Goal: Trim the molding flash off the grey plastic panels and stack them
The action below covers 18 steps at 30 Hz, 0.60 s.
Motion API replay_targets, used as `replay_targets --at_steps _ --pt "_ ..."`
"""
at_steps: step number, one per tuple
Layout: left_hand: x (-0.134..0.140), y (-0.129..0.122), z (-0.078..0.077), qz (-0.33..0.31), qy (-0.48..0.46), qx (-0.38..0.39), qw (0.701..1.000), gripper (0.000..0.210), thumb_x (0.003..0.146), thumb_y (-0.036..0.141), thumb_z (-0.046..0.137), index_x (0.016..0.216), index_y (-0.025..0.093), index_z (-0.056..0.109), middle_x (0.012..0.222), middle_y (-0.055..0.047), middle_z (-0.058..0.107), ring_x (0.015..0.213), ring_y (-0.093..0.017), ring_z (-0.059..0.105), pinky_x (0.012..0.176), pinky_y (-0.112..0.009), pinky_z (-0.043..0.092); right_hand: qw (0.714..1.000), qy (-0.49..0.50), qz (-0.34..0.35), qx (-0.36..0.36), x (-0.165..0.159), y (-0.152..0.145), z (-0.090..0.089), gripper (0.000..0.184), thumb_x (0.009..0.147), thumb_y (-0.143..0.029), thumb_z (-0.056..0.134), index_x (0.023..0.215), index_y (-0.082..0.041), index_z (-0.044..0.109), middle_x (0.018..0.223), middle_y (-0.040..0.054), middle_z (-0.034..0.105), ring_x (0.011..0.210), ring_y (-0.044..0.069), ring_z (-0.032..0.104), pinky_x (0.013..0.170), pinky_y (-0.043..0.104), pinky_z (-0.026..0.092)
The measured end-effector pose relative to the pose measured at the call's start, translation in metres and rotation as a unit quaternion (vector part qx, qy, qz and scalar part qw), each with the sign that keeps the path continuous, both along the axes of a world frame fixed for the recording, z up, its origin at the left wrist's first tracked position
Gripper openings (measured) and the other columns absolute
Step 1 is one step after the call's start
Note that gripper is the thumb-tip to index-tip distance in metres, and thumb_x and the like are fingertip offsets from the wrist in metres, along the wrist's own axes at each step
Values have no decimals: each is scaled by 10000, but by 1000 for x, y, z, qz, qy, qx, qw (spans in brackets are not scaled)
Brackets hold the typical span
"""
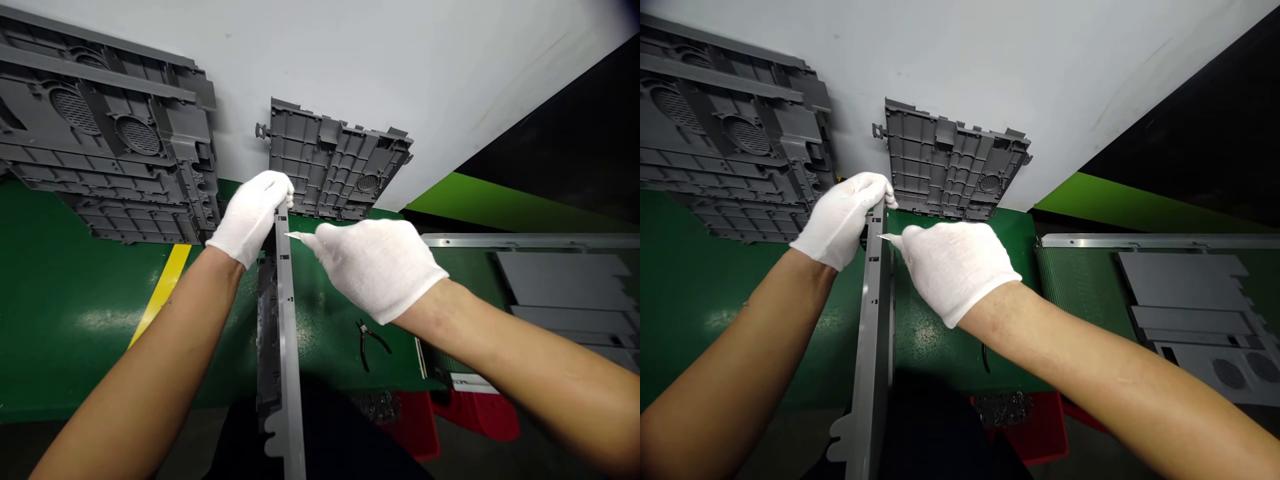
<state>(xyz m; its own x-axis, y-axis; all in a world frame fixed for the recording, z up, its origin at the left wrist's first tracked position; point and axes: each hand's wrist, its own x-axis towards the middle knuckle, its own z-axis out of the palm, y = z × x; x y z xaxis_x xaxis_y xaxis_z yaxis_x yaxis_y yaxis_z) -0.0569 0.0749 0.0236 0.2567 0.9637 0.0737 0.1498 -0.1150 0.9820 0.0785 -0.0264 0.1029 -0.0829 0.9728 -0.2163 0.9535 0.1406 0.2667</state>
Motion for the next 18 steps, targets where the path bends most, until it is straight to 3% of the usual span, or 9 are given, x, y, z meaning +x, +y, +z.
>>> replay_targets --at_steps 18 --pt "3 -4 4 -3 -35 -19 999 176 885 205 490 728 217 568 829 -20 633 811 -161 569 780 -254 460 1000 -8 -2 -7 1 -1 1 580 1060 -535 214 1024 -198 685 668 82 660 656 241 663 642 327 408"
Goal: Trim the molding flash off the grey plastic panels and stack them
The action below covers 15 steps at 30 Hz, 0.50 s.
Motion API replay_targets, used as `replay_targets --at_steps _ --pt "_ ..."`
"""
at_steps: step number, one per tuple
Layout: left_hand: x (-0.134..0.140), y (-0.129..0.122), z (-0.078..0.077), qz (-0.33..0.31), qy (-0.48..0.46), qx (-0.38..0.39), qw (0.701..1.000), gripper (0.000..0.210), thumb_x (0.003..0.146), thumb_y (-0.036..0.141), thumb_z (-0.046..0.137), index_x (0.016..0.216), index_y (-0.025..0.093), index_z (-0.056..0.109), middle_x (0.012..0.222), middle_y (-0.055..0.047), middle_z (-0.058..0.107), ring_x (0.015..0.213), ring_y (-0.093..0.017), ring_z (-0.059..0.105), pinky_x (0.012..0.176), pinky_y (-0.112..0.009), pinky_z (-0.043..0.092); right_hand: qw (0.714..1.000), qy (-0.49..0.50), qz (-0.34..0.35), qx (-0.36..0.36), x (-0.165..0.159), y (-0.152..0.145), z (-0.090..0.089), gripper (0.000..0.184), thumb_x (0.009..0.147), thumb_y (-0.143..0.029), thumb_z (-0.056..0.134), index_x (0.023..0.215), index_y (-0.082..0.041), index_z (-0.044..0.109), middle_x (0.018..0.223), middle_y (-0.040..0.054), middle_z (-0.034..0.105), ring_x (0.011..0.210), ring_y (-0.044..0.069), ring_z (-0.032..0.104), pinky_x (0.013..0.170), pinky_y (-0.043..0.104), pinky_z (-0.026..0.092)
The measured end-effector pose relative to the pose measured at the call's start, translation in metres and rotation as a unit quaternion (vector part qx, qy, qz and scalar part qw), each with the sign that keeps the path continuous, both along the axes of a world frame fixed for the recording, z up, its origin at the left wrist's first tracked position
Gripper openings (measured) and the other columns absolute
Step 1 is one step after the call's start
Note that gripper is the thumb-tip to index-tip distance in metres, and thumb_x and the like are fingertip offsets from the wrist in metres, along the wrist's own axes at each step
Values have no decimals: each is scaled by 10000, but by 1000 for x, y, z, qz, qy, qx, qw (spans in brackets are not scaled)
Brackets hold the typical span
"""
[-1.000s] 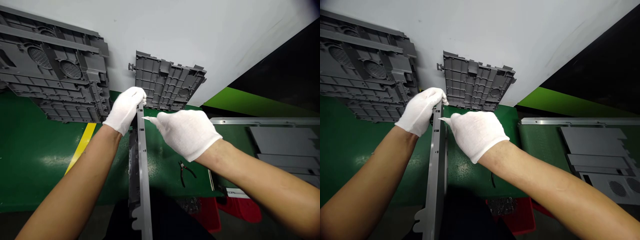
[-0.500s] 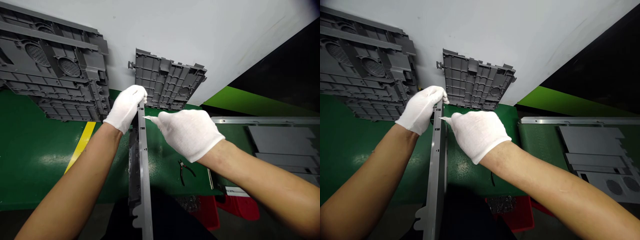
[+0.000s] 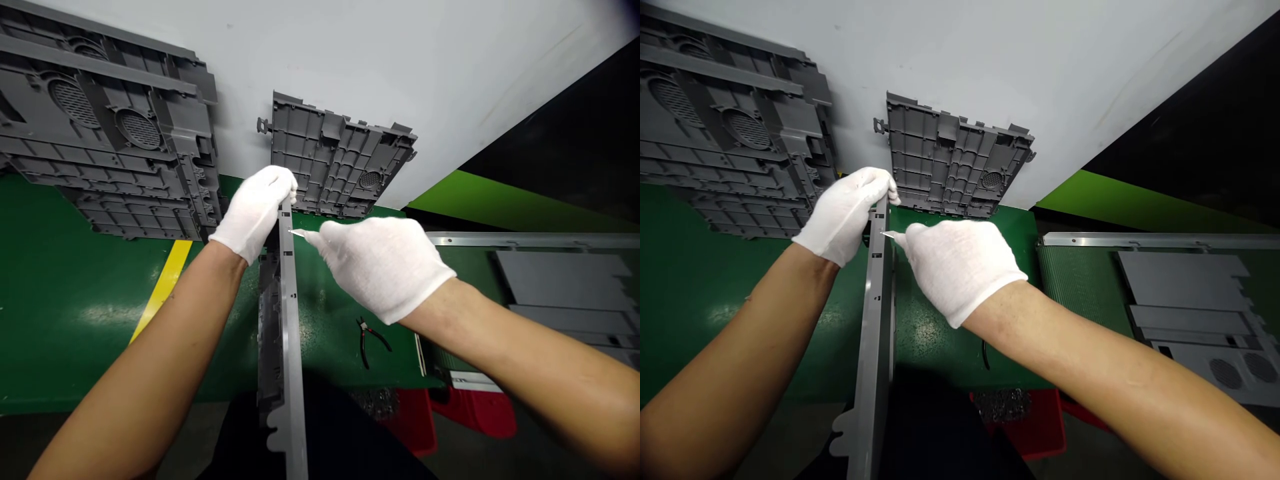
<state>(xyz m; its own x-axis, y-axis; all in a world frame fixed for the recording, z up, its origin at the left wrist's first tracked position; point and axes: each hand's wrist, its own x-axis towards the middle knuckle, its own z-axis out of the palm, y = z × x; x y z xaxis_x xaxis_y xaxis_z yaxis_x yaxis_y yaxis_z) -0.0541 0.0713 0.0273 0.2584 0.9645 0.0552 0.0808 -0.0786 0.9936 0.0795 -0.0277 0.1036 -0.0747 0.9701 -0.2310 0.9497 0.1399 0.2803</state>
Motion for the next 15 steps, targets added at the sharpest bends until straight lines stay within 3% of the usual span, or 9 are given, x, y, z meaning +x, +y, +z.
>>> replay_targets --at_steps 6,15 --pt "0 0 1 3 13 -7 1000 180 882 212 512 707 223 552 826 -10 641 814 -168 582 788 -268 458 1000 3 -3 -8 -1 0 2 589 1062 -535 208 1010 -190 683 652 75 650 626 225 651 630 319 406" --pt "-8 -8 16 -6 68 -4 998 176 888 268 531 725 232 589 775 -18 644 870 -225 588 803 -322 443 1000 29 0 -4 0 0 0 568 1058 -538 240 972 -194 682 616 69 625 619 230 648 627 325 403"
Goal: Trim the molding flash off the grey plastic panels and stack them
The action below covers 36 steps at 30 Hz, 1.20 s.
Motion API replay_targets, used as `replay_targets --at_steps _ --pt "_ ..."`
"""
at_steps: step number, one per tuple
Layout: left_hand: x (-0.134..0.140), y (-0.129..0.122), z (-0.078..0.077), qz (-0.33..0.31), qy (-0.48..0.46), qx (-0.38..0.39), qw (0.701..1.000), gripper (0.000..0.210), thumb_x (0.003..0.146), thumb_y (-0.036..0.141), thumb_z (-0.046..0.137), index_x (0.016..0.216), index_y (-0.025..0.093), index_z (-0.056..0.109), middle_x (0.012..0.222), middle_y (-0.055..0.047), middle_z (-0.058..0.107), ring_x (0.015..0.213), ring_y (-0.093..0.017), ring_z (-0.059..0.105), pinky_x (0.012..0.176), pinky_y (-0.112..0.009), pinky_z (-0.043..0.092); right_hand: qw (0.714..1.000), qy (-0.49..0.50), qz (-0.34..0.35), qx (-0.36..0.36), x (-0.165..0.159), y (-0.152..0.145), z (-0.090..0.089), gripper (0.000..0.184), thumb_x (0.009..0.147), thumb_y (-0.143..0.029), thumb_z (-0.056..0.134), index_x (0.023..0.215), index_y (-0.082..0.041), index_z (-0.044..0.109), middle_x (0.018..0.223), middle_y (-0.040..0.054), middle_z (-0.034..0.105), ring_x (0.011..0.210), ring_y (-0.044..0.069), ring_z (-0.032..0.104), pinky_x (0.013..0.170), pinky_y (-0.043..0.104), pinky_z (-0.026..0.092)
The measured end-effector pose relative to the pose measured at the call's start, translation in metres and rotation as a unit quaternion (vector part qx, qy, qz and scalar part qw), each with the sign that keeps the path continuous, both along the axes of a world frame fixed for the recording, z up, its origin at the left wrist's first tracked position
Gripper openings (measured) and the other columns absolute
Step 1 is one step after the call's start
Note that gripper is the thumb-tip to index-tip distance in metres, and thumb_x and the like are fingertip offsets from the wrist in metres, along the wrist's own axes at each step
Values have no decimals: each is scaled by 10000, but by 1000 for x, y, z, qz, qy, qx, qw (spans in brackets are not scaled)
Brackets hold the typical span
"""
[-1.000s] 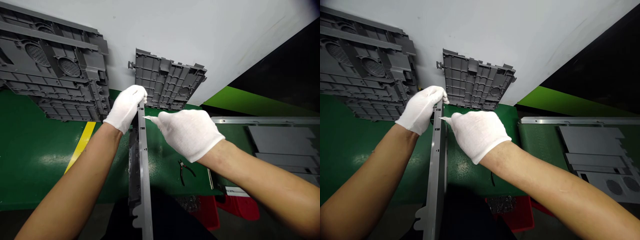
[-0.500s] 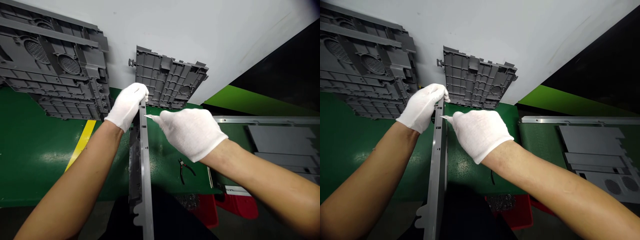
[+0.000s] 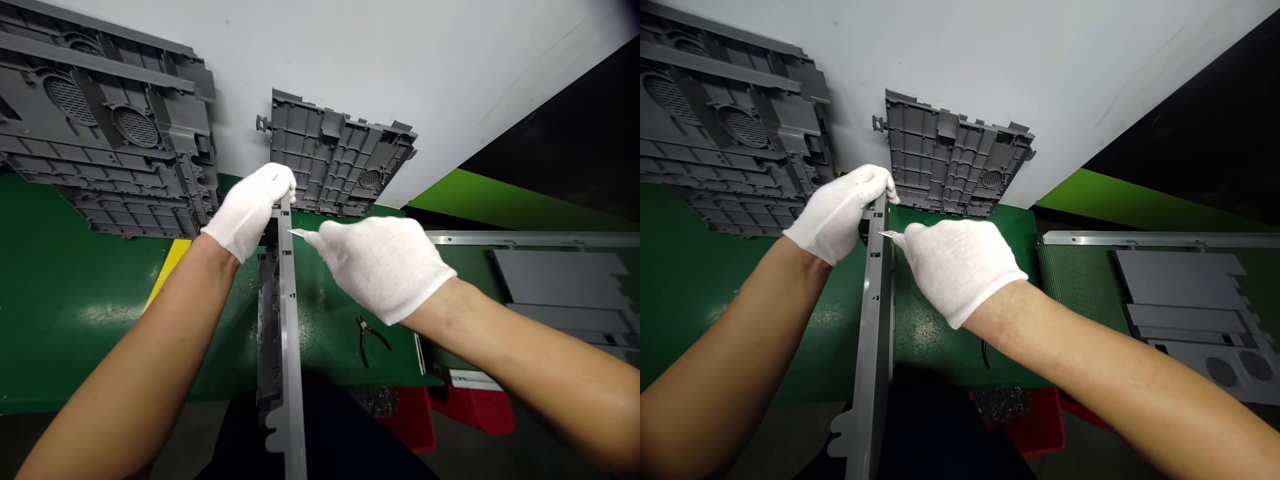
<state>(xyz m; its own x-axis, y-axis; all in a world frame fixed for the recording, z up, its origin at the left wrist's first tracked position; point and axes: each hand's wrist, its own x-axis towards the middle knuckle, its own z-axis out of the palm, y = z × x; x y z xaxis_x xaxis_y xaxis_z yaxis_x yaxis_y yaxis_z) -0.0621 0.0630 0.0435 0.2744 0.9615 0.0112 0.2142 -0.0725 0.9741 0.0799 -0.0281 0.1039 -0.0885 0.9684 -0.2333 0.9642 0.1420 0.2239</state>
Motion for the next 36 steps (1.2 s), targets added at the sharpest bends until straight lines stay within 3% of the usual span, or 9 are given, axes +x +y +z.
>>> replay_targets --at_steps 18,24,27,29,32,34,36 --pt "-4 -1 1 -24 20 5 999 220 901 392 519 753 245 589 846 -39 654 880 -241 583 787 -335 461 1000 11 1 -5 2 0 0 561 1055 -552 255 974 -193 678 615 62 623 614 221 644 617 316 400" --pt "-10 2 -6 -40 -5 15 999 228 931 360 468 800 251 619 925 -39 668 893 -222 581 817 -331 460 998 61 27 -23 -4 -14 -3 557 1039 -603 290 924 -215 674 564 15 577 551 186 597 591 290 371" --pt "-13 4 -7 -49 2 39 998 249 947 359 446 817 253 630 954 -42 678 923 -227 586 867 -342 461 992 123 -8 23 -2 -18 -4 616 1017 -670 275 838 -217 653 541 -10 530 523 158 546 569 274 350" --pt "-14 5 -6 -50 28 50 997 263 954 366 437 808 251 623 955 -49 681 963 -239 591 919 -351 459 975 203 -43 81 4 -18 -5 641 1021 -673 245 790 -214 628 571 -15 527 539 144 522 571 269 353" --pt "-13 6 -5 -61 35 39 997 224 945 385 468 894 242 632 1052 -60 690 1065 -248 598 1002 -367 453 919 357 -96 137 19 -20 -11 631 1040 -634 218 747 -214 587 616 -22 518 574 132 494 592 265 377" --pt "-14 3 -5 -77 28 7 997 269 897 419 569 1086 239 636 1219 -73 671 1173 -264 588 1041 -393 457 877 449 -131 111 29 -26 -22 601 1036 -633 257 735 -217 571 607 -36 489 571 129 470 593 262 388" --pt "-16 -7 -3 -73 53 -26 996 543 828 441 676 1325 258 559 1424 -103 573 1295 -308 541 1076 -445 452 835 519 -175 58 39 -39 -37 571 1015 -653 324 749 -216 578 585 -50 465 543 125 435 564 257 380"
